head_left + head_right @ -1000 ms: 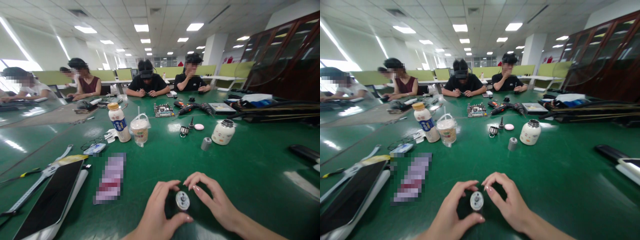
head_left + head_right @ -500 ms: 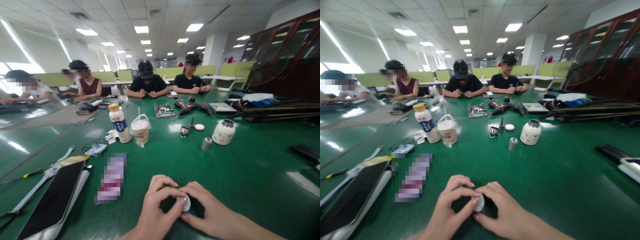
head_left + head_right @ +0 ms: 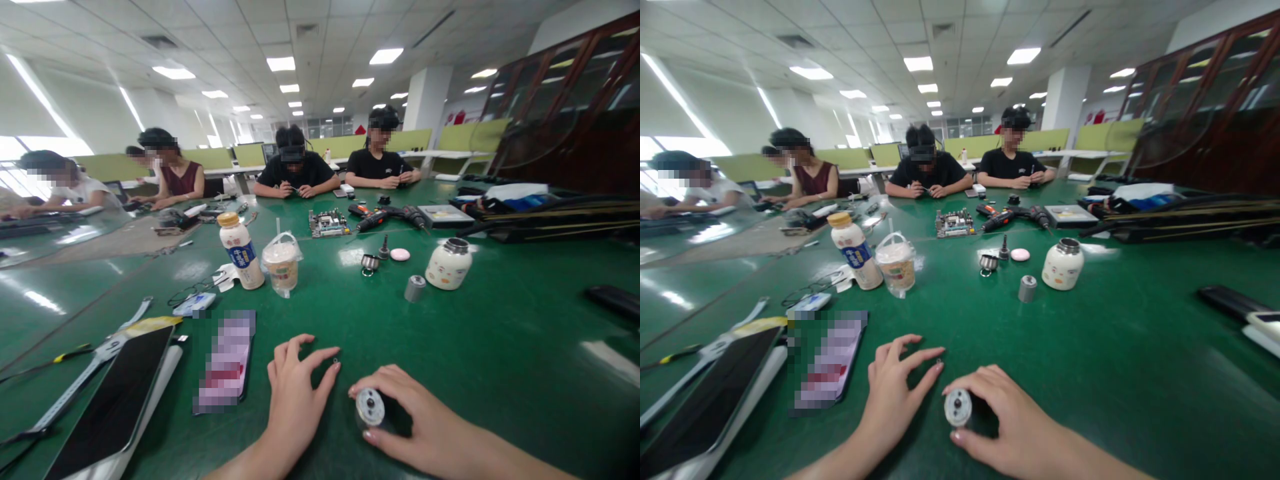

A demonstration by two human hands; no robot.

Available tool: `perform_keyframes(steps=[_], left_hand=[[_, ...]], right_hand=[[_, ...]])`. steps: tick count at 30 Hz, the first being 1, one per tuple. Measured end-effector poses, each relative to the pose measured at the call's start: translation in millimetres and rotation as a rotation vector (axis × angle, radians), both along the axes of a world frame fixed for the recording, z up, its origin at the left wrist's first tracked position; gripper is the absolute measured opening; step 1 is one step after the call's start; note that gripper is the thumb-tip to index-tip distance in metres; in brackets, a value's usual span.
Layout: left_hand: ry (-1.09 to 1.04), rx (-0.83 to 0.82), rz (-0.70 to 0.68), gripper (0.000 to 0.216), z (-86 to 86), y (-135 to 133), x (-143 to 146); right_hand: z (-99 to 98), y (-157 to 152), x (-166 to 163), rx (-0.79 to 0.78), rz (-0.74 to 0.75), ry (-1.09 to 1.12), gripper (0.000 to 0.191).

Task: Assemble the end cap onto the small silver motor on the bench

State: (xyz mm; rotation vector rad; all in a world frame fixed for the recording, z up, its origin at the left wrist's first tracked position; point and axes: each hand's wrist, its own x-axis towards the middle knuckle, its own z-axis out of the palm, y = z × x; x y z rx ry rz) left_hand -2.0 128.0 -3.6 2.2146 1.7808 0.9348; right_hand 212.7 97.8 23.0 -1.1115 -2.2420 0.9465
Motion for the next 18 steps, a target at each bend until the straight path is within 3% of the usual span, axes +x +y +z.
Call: perform_keyframes(steps=[4, 8, 11, 18], left_hand=[[-0.137, 0.038, -0.075, 0.012, 6.8, -3, 1], [-0.319, 0.196, -0.353, 0.014, 13.1, -17, 6], [-0.353, 0.216, -0.52, 0.018, 14.9, -25, 12], [-0.363, 0.104, -0.57, 0.022, 15.1, -24, 15]], right_hand=[[-0.1, -1, 0, 0.008, 0.007, 0.0, 0.038], [-2.9, 0, 0, 0.039, 0.018, 0.014, 0.036], [-5.5, 1, -1, 0.071, 0.023, 0.027, 0.033], [-9.7, -2, -1, 0.102, 0.03, 0.052, 0.033]])
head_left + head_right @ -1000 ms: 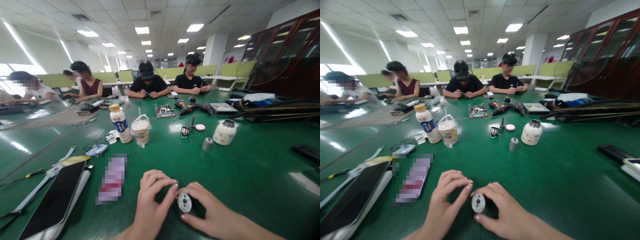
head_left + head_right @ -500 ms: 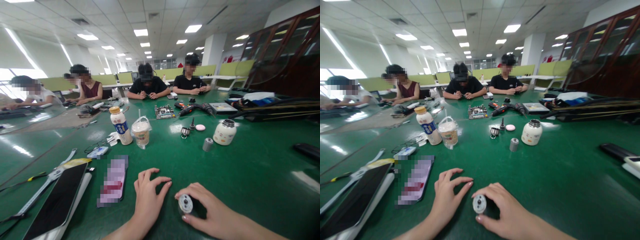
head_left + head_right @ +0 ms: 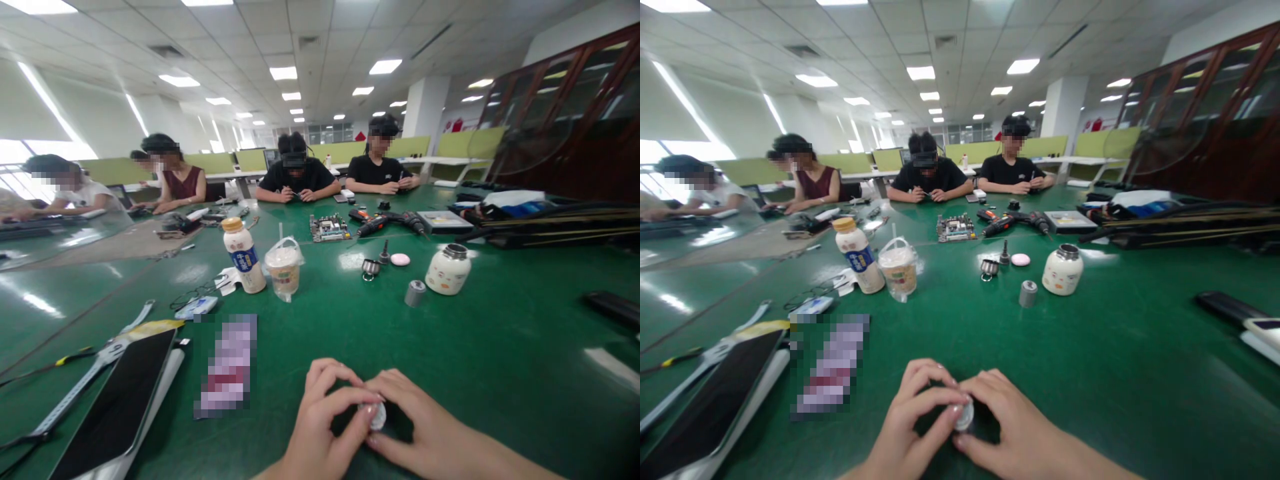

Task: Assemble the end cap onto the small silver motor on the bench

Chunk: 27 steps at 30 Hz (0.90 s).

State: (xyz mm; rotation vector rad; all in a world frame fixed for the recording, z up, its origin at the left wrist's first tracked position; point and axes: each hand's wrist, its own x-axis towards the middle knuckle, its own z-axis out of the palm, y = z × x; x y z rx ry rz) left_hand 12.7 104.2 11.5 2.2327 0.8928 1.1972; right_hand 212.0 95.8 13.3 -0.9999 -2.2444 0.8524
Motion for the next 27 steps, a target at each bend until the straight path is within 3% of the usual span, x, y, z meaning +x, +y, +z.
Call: perform_keyframes(steps=[2, 4, 7, 13, 16, 19, 23, 27], left_hand=[[0.002, -0.031, 0.006, 0.024, 0.2, 0, -1], [0.005, -0.058, 0.008, 0.041, 0.6, -1, -1], [0.044, -0.104, 0.033, 0.06, 1.6, -2, 1], [0.127, -0.145, 0.033, 0.028, 2.6, -1, 6], [0.12, -0.149, 0.024, 0.026, 2.9, -1, 6], [0.138, -0.162, 0.024, 0.03, 3.2, -1, 6], [0.16, -0.166, 0.016, 0.03, 2.9, 0, 5], [0.158, -0.155, 0.019, 0.034, 2.8, 0, 5]], right_hand=[[-2.0, -1, 4, 0.014, 0.005, 0.048, 0.049], [-3.7, 0, 8, 0.02, -0.015, 0.141, 0.059], [-3.8, 4, 12, 0.038, -0.078, 0.257, 0.039], [10.6, 4, 2, 0.11, -0.123, 0.096, 0.016], [23.5, 3, -2, 0.125, -0.193, 0.044, 0.01], [30.4, 12, 6, 0.173, -0.282, 0.071, 0.015], [15.8, 43, 33, 0.25, -0.441, -0.05, 0.019], [-6.8, 64, 52, 0.233, -0.416, -0.215, 0.015]])
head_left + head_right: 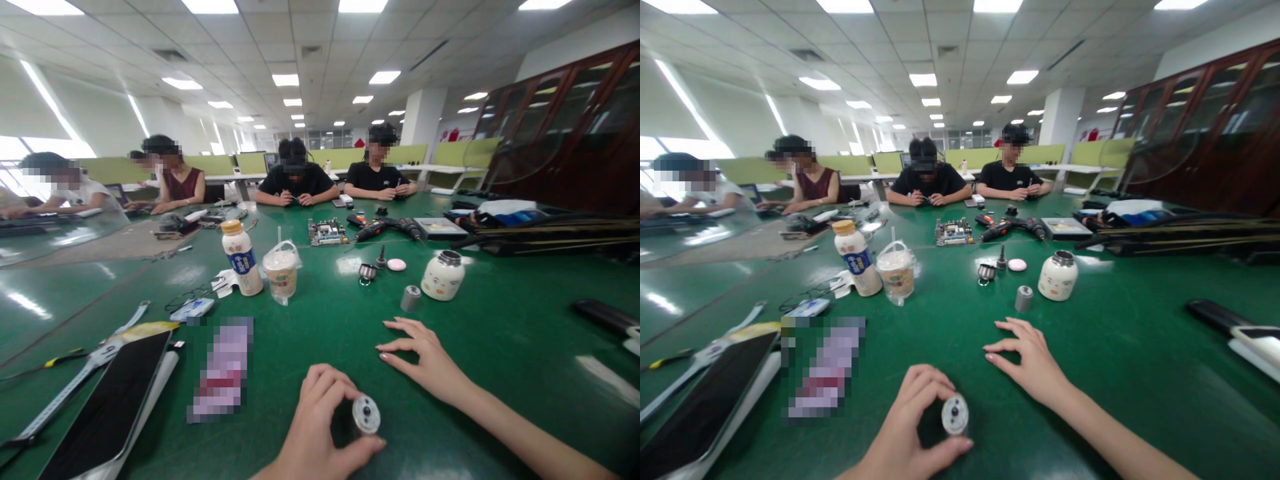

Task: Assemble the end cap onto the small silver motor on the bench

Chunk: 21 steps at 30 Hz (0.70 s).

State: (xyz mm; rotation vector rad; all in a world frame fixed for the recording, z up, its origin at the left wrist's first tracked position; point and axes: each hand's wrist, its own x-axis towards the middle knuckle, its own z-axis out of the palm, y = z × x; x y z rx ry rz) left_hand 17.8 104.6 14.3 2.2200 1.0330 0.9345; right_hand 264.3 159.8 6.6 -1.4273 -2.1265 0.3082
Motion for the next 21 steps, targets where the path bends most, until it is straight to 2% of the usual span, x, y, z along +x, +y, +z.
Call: perform_keyframes(steps=[3, 8, 11, 14, 17, 19, 21], left_hand=[[0.006, -0.004, 0.004, 0.033, 0.8, 0, 0], [0.0, -0.003, -0.001, 0.033, -0.1, 0, 0], [-0.017, 0.01, -0.011, 0.033, -1.5, 0, 0], [-0.02, 0.022, -0.021, 0.03, -2.0, 0, 0], [-0.002, 0.023, -0.021, 0.03, -2.0, 0, 0], [0.005, 0.022, -0.008, 0.031, -1.9, 0, 0], [-0.032, 0.038, 0.028, 0.044, -1.7, 0, -2]], right_hand=[[0.7, -3, -4, -0.01, 0.024, 0.051, 0.014], [25.1, -35, -32, -0.086, 0.143, 0.294, 0.017], [33.4, -54, -47, -0.167, 0.219, 0.295, 0.015], [33.7, -61, -53, -0.209, 0.219, 0.285, 0.014], [29.5, -59, -51, -0.126, 0.2, 0.32, 0.016], [25.6, -56, -47, -0.02, 0.173, 0.375, 0.036], [21.3, -54, -42, 0.014, 0.155, 0.434, 0.044]])
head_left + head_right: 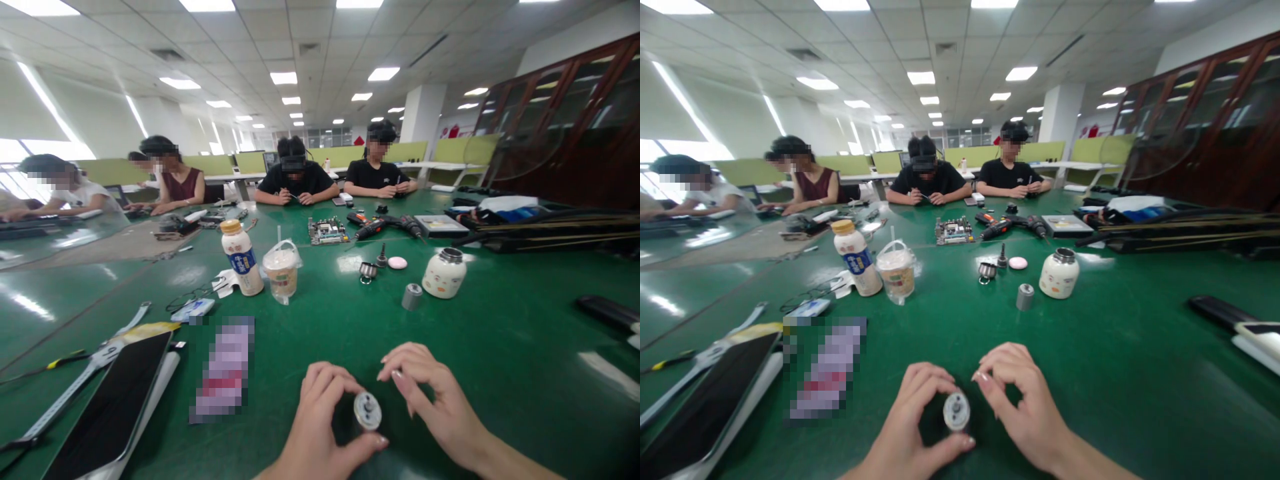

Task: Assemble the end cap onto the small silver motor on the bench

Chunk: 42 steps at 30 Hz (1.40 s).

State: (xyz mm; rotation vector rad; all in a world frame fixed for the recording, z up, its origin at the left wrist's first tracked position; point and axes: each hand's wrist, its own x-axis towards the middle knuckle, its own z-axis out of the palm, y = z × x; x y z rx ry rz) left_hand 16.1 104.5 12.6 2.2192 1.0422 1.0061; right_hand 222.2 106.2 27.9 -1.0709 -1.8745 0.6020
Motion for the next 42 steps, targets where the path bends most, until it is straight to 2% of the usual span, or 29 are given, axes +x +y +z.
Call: perform_keyframes(steps=[2, 4, 6, 8, 14, 17, 20, 23, 26, 29, 32, 35, 42], left_hand=[[-0.068, 0.041, 0.025, 0.059, 0.2, 0, -2], [-0.091, 0.074, 0.032, 0.053, 0.2, -1, -5], [-0.063, 0.077, 0.045, 0.031, -0.2, -2, -6], [-0.047, 0.065, 0.068, 0.02, 0.0, -2, -5], [-0.113, 0.05, 0.084, 0.009, 12.7, 3, -1], [-0.103, 0.125, 0.209, 0.008, 15.5, 13, -8], [0.059, 0.178, 0.417, 0.009, 6.2, 27, -18], [0.264, 0.132, 0.457, 0.009, -6.4, 36, -24], [0.289, 0.169, 0.442, 0.011, -8.9, 36, -24], [0.143, 0.291, 0.373, 0.015, -1.2, 26, -20], [0.019, 0.398, 0.199, 0.015, 7.1, 14, -16], [0.013, 0.445, 0.039, 0.012, 10.4, 5, -11], [-0.026, 0.452, -0.035, 0.012, 10.7, 4, -7]], right_hand=[[-3.6, 0, 3, -0.062, 0.052, 0.031, 0.033], [-5.5, -3, 2, -0.139, 0.175, 0.015, 0.015], [-5.6, -6, -1, -0.186, 0.295, -0.057, 0.033], [-4.9, -8, -5, -0.211, 0.345, -0.136, 0.047], [-6.6, -7, -11, -0.256, 0.293, -0.161, 0.033], [-6.2, -7, -10, -0.271, 0.285, -0.174, 0.038], [-3.1, -7, -10, -0.293, 0.281, -0.188, 0.04], [-0.1, -6, -10, -0.306, 0.278, -0.194, 0.04], [0.6, -6, -11, -0.305, 0.275, -0.198, 0.041], [-1.3, -7, -10, -0.291, 0.276, -0.201, 0.04], [-4.2, -8, -10, -0.265, 0.278, -0.199, 0.037], [-6.5, -7, -11, -0.238, 0.286, -0.198, 0.033], [-7.1, -7, -12, -0.24, 0.301, -0.186, 0.029]])
